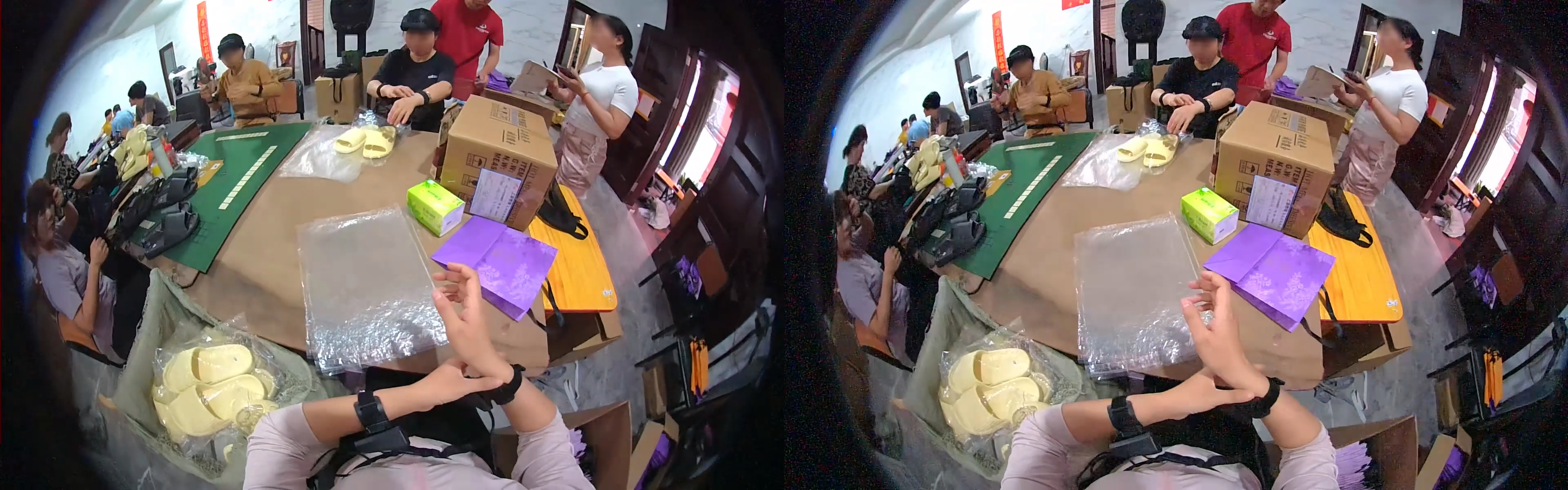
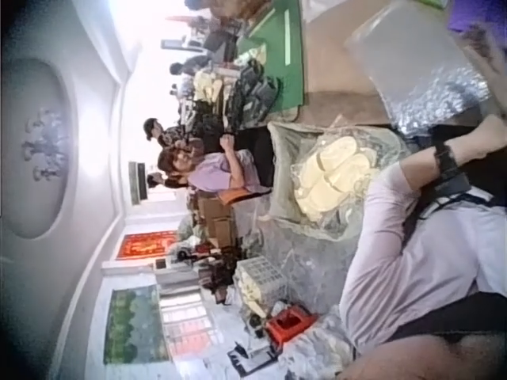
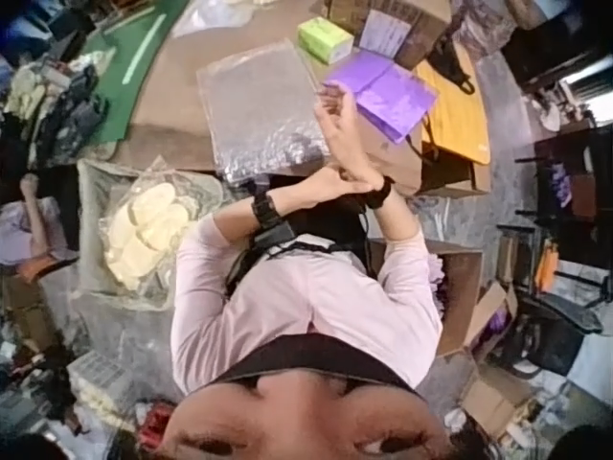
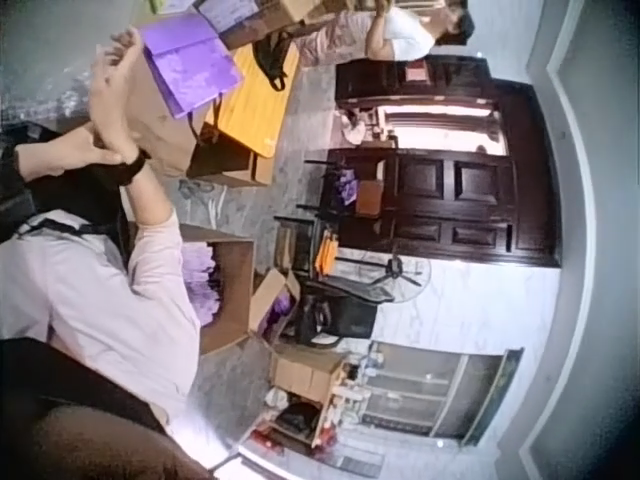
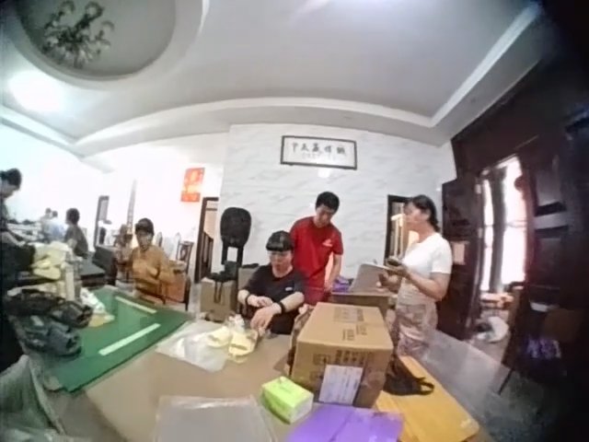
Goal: The person is packing yellow and black slides into plastic bags and organizing them on a table in a shoe manufacturing environment.
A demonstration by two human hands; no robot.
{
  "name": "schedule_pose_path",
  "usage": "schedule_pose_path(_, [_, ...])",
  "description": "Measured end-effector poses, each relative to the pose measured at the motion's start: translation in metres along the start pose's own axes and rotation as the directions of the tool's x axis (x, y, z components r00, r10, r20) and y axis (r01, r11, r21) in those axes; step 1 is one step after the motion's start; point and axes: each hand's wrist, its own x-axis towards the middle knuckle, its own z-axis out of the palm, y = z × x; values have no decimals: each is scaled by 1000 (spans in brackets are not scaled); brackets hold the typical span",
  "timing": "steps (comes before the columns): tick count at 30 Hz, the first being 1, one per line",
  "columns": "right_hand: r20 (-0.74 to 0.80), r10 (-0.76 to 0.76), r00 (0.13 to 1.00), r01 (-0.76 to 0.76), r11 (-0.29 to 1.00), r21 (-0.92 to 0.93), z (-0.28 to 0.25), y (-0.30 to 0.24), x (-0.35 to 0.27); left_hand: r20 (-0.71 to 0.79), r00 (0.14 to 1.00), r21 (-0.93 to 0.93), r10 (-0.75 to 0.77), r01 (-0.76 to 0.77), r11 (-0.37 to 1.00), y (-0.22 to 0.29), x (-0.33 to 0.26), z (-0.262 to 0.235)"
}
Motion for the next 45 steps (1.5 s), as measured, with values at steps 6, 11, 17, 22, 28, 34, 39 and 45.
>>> schedule_pose_path(6, [47,-1,999,2,1000,-14,4,6,3,-11,999,66,-31,32,997,-3,2,-1])
schedule_pose_path(11, [46,-14,999,15,1000,-16,6,11,2,-52,998,70,-39,42,997,-11,2,0])
schedule_pose_path(17, [68,17,998,-22,997,73,8,5,-2,-42,998,205,-44,51,977,1,-11,-11])
schedule_pose_path(22, [100,122,988,-119,992,-29,-19,19,-18,-121,992,118,-27,41,992,6,-25,-58])
schedule_pose_path(28, [177,147,973,-154,988,25,4,3,-16,-147,988,85,50,-37,996,32,-60,-75])
schedule_pose_path(34, [289,165,943,-187,981,48,13,-6,-20,-47,994,95,98,-93,991,42,-77,-73])
schedule_pose_path(39, [327,187,926,-215,975,52,3,10,-29,-15,990,105,143,-141,984,61,-111,-72])
schedule_pose_path(45, [340,206,917,-242,968,65,11,7,-32,-329,876,261,354,-276,925,95,-154,-113])
